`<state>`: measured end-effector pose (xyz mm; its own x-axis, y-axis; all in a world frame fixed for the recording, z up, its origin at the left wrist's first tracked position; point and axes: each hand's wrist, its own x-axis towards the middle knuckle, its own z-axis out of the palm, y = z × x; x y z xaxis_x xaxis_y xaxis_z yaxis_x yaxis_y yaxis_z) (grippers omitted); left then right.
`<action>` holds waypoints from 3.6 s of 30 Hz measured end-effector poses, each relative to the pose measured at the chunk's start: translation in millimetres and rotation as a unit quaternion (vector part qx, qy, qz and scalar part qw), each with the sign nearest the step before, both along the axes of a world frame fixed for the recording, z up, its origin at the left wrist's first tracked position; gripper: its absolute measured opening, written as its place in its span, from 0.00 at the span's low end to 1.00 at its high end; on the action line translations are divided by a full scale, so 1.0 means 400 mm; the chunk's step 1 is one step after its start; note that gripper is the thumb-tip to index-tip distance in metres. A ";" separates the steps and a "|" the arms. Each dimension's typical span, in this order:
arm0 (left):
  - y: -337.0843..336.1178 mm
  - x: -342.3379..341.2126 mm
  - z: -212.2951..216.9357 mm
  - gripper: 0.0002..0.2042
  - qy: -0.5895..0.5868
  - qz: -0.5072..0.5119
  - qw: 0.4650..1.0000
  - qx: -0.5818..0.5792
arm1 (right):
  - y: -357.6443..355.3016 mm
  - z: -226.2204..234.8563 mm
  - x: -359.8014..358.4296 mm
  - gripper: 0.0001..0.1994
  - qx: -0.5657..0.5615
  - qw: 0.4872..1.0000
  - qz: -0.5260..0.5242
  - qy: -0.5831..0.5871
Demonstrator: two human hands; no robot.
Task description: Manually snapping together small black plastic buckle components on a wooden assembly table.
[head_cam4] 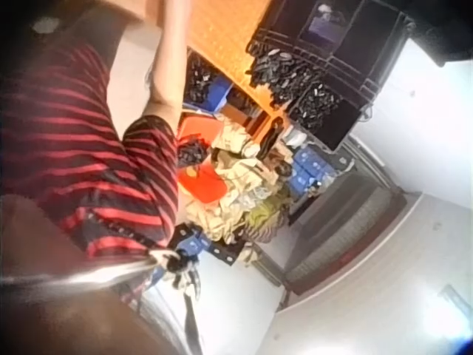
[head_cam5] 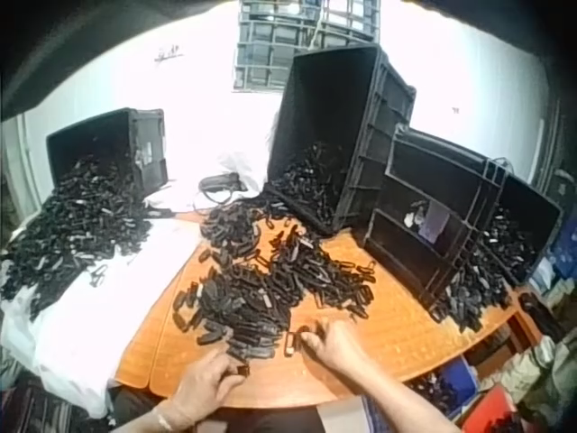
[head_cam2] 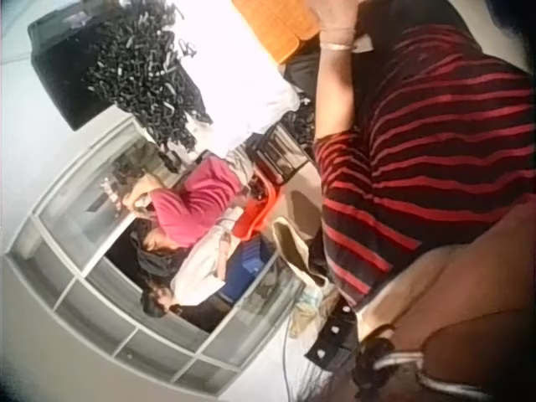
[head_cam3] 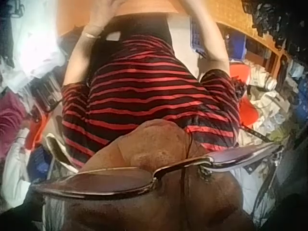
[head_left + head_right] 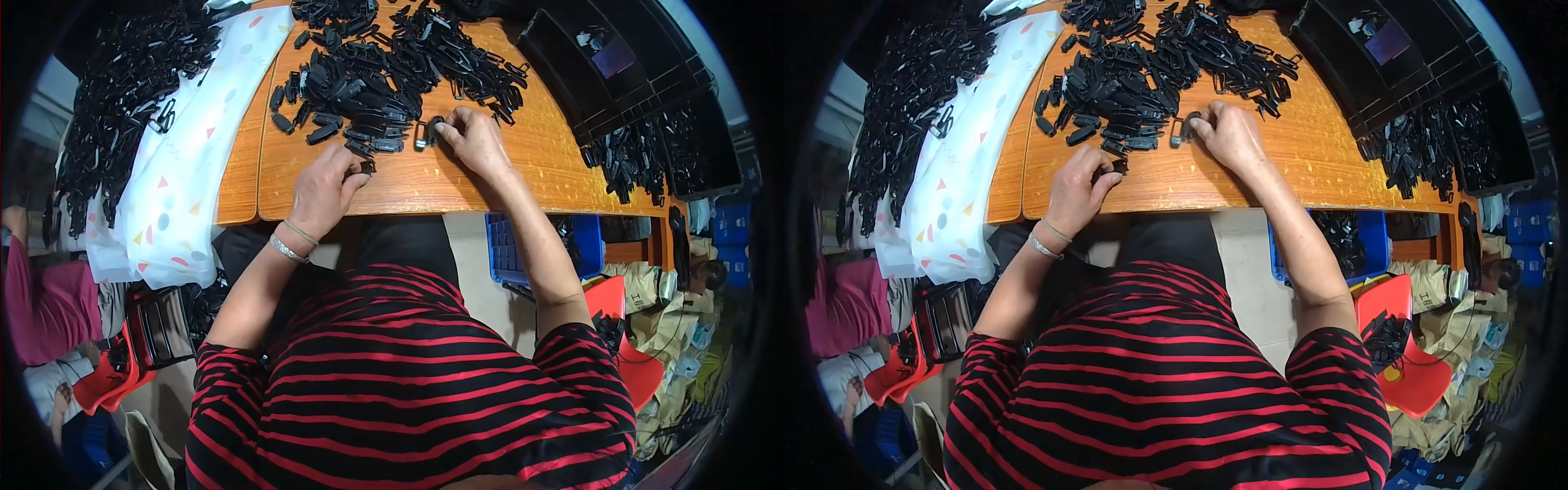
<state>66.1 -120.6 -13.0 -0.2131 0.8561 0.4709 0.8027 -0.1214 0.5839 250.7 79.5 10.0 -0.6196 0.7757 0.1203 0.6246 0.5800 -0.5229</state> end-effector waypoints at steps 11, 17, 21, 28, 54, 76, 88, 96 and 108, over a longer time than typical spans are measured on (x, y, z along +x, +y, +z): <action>0.000 -0.003 0.000 0.11 -0.135 0.036 0.990 0.003 | -0.009 0.031 0.018 0.10 0.146 0.979 0.145 0.014; 0.005 -0.017 -0.009 0.14 -0.163 0.001 0.986 -0.027 | 0.010 0.055 -0.028 0.09 0.132 0.958 0.219 -0.128; 0.013 -0.012 -0.010 0.12 -0.403 -0.025 0.912 -0.068 | 0.010 0.068 -0.017 0.08 0.133 0.961 0.200 -0.134; 0.022 0.014 0.037 0.13 -0.546 -0.040 0.835 -0.051 | -0.102 0.115 -0.005 0.07 -0.091 0.986 0.116 0.080; -0.025 0.056 0.080 0.13 -0.455 -0.065 0.887 -0.035 | -0.302 0.030 -0.075 0.14 0.055 0.945 0.121 0.299; -0.530 -0.169 0.047 0.12 -0.108 0.219 0.894 -0.375 | -0.291 -0.003 -0.027 0.09 -0.023 0.960 0.225 0.167; -0.140 -0.063 0.073 0.08 0.079 0.064 0.995 -0.024 | -0.084 0.026 0.079 0.12 0.221 0.961 0.151 -0.066; 0.046 -0.044 0.029 0.11 0.133 0.025 0.991 -0.021 | -0.113 0.042 0.078 0.13 0.217 0.952 0.213 -0.026; 0.030 -0.058 0.015 0.11 0.101 0.020 0.994 -0.029 | -0.125 0.016 0.057 0.10 0.156 0.963 0.219 -0.005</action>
<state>42.9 -108.5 -6.9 -0.1544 0.8759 0.4572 0.9076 -0.0571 0.4159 273.4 29.6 16.4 -0.8819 0.3663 0.2967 0.2884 0.9171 -0.2752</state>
